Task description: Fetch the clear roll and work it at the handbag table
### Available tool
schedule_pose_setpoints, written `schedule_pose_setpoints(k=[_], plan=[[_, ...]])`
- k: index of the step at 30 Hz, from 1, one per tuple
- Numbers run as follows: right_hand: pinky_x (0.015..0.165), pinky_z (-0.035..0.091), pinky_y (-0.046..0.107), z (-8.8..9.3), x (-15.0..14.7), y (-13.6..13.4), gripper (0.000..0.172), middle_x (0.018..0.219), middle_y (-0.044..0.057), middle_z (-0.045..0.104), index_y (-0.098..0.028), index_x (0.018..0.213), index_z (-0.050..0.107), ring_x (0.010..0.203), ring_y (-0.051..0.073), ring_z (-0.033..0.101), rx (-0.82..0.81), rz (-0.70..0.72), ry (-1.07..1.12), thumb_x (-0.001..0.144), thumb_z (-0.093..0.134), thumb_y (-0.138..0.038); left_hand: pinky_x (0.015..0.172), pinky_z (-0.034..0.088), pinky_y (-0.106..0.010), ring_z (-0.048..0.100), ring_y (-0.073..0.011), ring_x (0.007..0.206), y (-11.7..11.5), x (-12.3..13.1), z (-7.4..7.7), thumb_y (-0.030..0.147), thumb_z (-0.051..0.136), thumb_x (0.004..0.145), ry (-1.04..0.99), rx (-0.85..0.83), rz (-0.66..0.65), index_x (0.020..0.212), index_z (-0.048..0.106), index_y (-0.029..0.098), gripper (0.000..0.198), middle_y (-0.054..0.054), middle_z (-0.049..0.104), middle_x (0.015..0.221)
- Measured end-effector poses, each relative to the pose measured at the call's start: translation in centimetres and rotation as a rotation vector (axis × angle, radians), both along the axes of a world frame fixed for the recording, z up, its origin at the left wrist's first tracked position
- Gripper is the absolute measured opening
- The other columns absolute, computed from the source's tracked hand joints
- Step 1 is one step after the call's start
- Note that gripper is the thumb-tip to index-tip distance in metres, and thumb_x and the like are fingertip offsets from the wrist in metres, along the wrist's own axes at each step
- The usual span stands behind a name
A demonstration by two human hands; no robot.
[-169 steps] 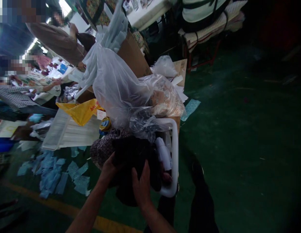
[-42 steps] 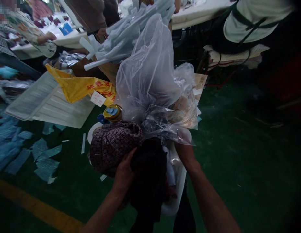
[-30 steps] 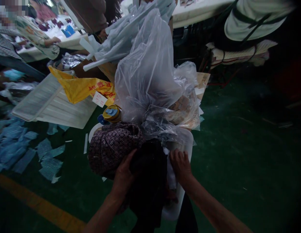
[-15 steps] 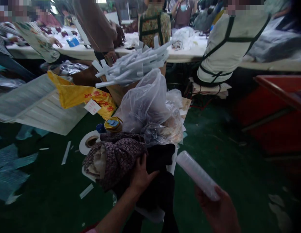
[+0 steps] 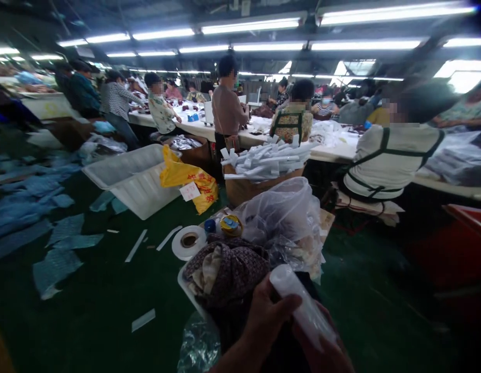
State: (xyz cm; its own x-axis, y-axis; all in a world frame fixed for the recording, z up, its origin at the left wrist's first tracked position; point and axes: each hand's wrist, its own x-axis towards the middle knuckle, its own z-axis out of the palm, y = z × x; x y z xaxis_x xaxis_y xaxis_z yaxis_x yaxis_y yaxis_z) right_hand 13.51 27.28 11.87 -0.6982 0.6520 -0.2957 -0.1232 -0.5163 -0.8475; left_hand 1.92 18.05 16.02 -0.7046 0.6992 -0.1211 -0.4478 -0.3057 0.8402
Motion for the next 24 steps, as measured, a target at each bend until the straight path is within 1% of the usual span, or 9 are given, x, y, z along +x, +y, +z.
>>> schedule_pose_setpoints(k=[3,6,9,11,14,16,19,21,24], plan=[[0.075,0.05,0.032,0.8,-1.3,-1.6,0.063,0.102,0.007,0.063,-0.026,0.112,0.051,0.087,0.023,0.061,-0.024,0.073,-0.037,0.055,0.078,-0.035,0.052,0.036,-0.018,0.047,-0.0106,0.061,-1.7,-0.9,-1.2,0.034,0.077,0.055,-0.125,0.123,0.026,0.095,0.059,0.012,0.049,-0.004,0.056,0.074],[0.074,0.049,0.027,1.0,-2.3,-2.5,0.077,0.104,0.005,0.061,-0.03,0.124,0.038,0.083,0.018,0.061,0.07,0.116,-0.027,0.058,0.078,-0.03,0.055,0.039,-0.019,0.052,-0.0141,0.071,-3.9,-1.8,-1.8,0.032,0.079,0.052,-0.216,0.233,0.06,0.104,0.057,0.014,0.059,-0.007,0.059,0.089],[0.073,0.049,0.026,1.4,-3.4,-3.5,0.075,0.108,0.006,0.059,-0.026,0.126,0.038,0.087,0.019,0.059,0.242,0.108,-0.002,0.061,0.076,-0.032,0.06,0.042,-0.021,0.054,-0.0157,0.078,-6.2,-2.1,-1.9,0.029,0.075,0.059,-0.289,0.309,0.145,0.112,0.051,0.019,0.058,-0.007,0.058,0.099],[0.075,0.049,0.027,1.8,-4.0,-4.3,0.072,0.108,0.007,0.059,-0.023,0.124,0.04,0.091,0.021,0.058,0.334,0.13,0.02,0.062,0.075,-0.033,0.063,0.044,-0.022,0.055,-0.0169,0.082,-7.5,-1.9,-2.1,0.025,0.071,0.064,-0.338,0.34,0.21,0.114,0.049,0.019,0.055,-0.007,0.059,0.099],[0.075,0.049,0.028,2.5,-4.5,-5.7,0.069,0.105,0.007,0.06,-0.021,0.125,0.038,0.09,0.021,0.059,0.417,0.239,0.049,0.065,0.072,-0.033,0.07,0.046,-0.025,0.055,-0.0198,0.09,-9.2,-0.9,-2.8,0.022,0.068,0.068,-0.411,0.385,0.318,0.112,0.05,0.017,0.048,-0.008,0.059,0.098],[0.072,0.05,0.027,2.8,-4.6,-6.8,0.066,0.106,0.008,0.059,-0.02,0.123,0.039,0.088,0.021,0.059,0.464,0.308,0.021,0.067,0.07,-0.035,0.071,0.047,-0.026,0.056,-0.0201,0.09,-10.3,0.3,-3.5,0.021,0.069,0.068,-0.479,0.389,0.43,0.104,0.053,0.016,0.04,-0.007,0.059,0.094],[0.071,0.051,0.028,2.8,-4.8,-8.6,0.062,0.107,0.009,0.059,-0.018,0.117,0.047,0.09,0.023,0.059,0.627,0.381,-0.074,0.064,0.07,-0.04,0.058,0.045,-0.023,0.055,-0.0136,0.065,-11.8,2.5,-4.7,0.027,0.072,0.066,-0.628,0.371,0.6,0.08,0.056,0.013,0.025,-0.002,0.057,0.069],[0.074,0.05,0.03,2.6,-4.9,-9.9,0.061,0.107,0.009,0.059,-0.018,0.113,0.051,0.092,0.025,0.058,0.756,0.427,-0.099,0.062,0.071,-0.044,0.054,0.043,-0.023,0.046,-0.0096,0.051,-13.0,3.7,-5.2,0.035,0.071,0.066,-0.663,0.387,0.642,0.066,0.052,0.013,0.029,0.002,0.048,0.053],[0.077,0.05,0.033,2.5,-5.0,-11.6,0.061,0.105,0.007,0.06,-0.021,0.113,0.052,0.092,0.026,0.058,0.84,0.51,-0.124,0.061,0.07,-0.048,0.056,0.042,-0.022,0.043,-0.0079,0.05,-15.2,3.6,-4.9,0.046,0.067,0.069,-0.493,0.281,0.617,0.062,0.047,0.014,0.038,0.004,0.041,0.05]])
